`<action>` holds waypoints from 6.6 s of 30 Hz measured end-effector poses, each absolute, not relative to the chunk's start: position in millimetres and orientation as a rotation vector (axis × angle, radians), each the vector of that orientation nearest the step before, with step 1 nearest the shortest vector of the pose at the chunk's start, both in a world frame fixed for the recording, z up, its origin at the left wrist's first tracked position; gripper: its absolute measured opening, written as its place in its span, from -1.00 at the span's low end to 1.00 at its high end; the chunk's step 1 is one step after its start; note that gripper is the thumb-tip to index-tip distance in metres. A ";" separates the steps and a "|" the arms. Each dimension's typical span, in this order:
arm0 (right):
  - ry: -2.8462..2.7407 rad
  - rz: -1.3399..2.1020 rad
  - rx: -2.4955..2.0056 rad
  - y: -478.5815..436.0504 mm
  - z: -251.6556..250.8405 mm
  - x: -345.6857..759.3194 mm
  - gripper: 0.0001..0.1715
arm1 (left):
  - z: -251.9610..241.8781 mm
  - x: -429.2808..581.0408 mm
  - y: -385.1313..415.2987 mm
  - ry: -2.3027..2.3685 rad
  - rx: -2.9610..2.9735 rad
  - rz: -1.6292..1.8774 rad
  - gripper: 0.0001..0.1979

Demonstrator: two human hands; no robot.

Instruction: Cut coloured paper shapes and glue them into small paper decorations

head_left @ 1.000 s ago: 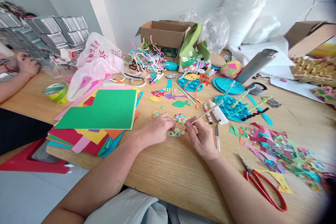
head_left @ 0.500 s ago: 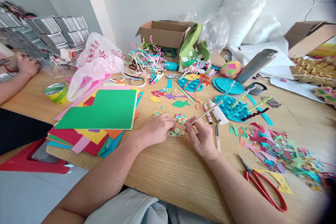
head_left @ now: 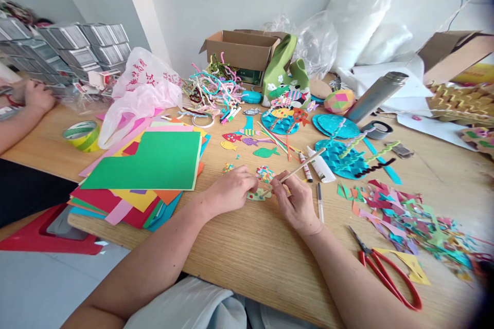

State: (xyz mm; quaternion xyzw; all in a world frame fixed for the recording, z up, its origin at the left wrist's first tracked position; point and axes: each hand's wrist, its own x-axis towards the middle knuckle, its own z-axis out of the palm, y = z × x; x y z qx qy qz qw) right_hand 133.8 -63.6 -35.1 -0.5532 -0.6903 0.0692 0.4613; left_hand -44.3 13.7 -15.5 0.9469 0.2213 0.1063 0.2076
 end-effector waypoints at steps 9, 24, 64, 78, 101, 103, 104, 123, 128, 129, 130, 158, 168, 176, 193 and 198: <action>-1.713 0.149 -1.339 -62.7 -35.6 134.2 -0.74 | -16.3 -44.5 13.8 0.600 2.639 0.327 -0.71; -1.724 0.144 -1.343 -62.0 -34.4 133.0 -0.75 | -12.1 -43.1 12.6 0.594 2.653 0.293 -0.71; -1.322 0.450 -1.560 -58.3 -36.5 134.7 -0.68 | -15.3 -43.1 7.9 0.560 2.774 0.208 -0.68; -1.086 0.216 -1.444 -63.1 -38.0 139.6 -0.67 | -19.8 -45.2 12.8 0.533 2.704 0.282 -0.67; -1.395 0.295 -1.361 -67.6 -27.5 134.2 -0.77 | -16.1 -45.9 10.1 0.515 2.679 0.280 -0.65; -1.412 0.284 -1.370 -67.8 -27.6 135.7 -0.78 | -15.8 -46.0 10.1 0.513 2.682 0.274 -0.64; -1.429 0.279 -1.370 -67.6 -27.6 136.7 -0.78 | -15.7 -46.0 10.1 0.513 2.681 0.273 -0.63; -2.225 0.218 -1.277 -66.8 -21.4 140.0 -0.80 | -17.5 -46.0 11.8 0.481 2.650 0.303 -0.70; -2.246 0.174 -1.286 -67.2 -20.9 138.7 -0.79 | -19.4 -46.3 14.4 0.485 2.580 0.359 -0.69; -2.246 0.184 -1.285 -67.4 -20.5 138.7 -0.78 | -19.6 -46.6 15.2 0.500 2.567 0.386 -0.67; -2.243 0.202 -1.285 -67.7 -20.3 138.8 -0.78 | -19.8 -47.1 16.1 0.520 2.555 0.417 -0.66; -1.330 0.167 -1.499 -54.2 -50.1 152.0 -0.74 | -16.5 -48.1 17.9 0.643 2.652 0.431 -0.76; -1.434 0.197 -1.552 -51.7 -51.1 151.9 -0.73 | -17.2 -46.2 14.9 0.638 2.713 0.440 -0.76; -1.325 0.165 -1.493 -56.7 -53.0 152.1 -0.77 | -17.7 -47.1 16.2 0.686 2.688 0.493 -0.76; -1.697 0.249 -1.351 -66.2 -31.7 139.5 -0.71 | -17.4 -46.2 15.2 0.701 2.686 0.419 -0.74; -1.722 0.257 -1.381 -66.3 -33.7 140.0 -0.69 | -17.8 -46.4 15.4 0.708 2.699 0.410 -0.74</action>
